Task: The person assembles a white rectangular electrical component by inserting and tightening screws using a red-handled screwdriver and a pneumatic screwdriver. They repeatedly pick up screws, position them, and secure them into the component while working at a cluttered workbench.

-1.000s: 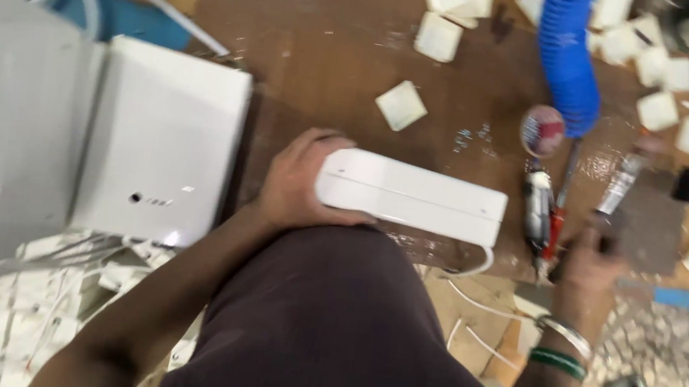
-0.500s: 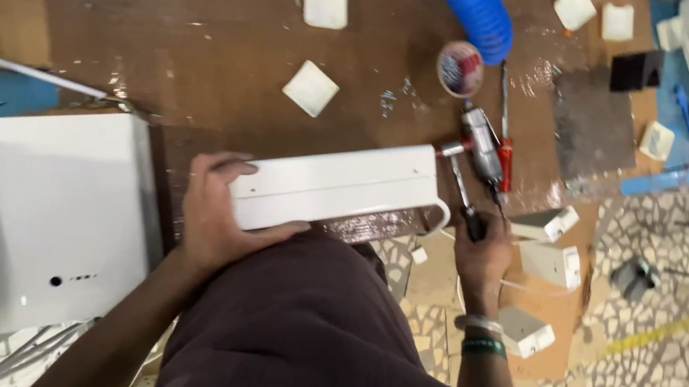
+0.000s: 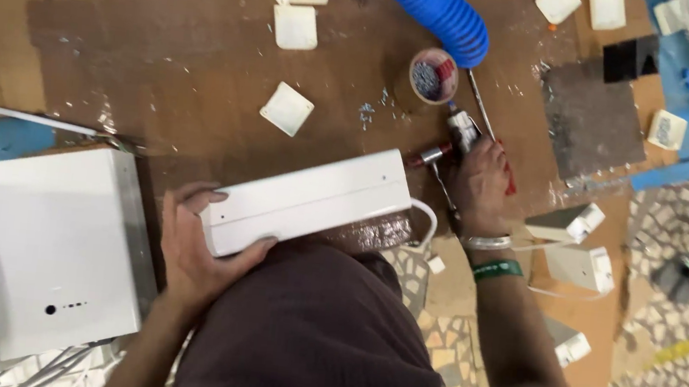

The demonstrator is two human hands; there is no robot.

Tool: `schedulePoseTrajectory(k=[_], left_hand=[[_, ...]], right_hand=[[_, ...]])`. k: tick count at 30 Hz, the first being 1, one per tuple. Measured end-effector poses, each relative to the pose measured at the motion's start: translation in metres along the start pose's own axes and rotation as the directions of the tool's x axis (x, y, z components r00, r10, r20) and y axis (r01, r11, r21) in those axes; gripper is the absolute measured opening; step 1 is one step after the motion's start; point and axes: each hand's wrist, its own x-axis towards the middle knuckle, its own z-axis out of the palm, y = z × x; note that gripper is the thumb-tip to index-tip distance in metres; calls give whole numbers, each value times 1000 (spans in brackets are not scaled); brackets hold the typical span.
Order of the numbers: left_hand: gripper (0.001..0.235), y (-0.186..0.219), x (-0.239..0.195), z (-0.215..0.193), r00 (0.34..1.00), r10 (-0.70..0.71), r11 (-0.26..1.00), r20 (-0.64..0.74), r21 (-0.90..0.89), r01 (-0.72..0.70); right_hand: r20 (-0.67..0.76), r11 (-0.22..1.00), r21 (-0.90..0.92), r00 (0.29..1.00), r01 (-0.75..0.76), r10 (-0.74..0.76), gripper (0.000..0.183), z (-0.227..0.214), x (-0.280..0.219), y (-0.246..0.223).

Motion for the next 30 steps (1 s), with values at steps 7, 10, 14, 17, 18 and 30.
schedulePoseTrajectory(k=[7, 10, 14, 17, 18, 30], left_hand=[[68, 19, 9, -17, 953, -271, 956, -134, -155, 250], [49, 14, 29, -15, 949, -273, 919, -159, -337, 207], [37, 14, 87, -6, 1000, -9, 990, -3, -141, 8], [44, 45, 140, 19, 974, 173, 983, 144, 31, -179], [44, 48, 151, 38, 974, 168, 984, 153, 42, -176], [33, -29, 200, 198, 602, 34, 993, 798, 44, -114]], right_hand=[[125, 853, 490, 983, -180, 136, 64, 13, 16, 22], [274, 613, 690, 922, -386, 273, 46, -10, 14, 39], [512, 52, 829, 792, -557, 333, 32, -83, 9, 25], [485, -236, 871, 828, -431, 281, 30, -130, 11, 13], [496, -246, 865, 824, -438, 273, 30, -135, 9, 15], [391, -464, 853, 881, -239, 265, 19, -142, 6, -5]])
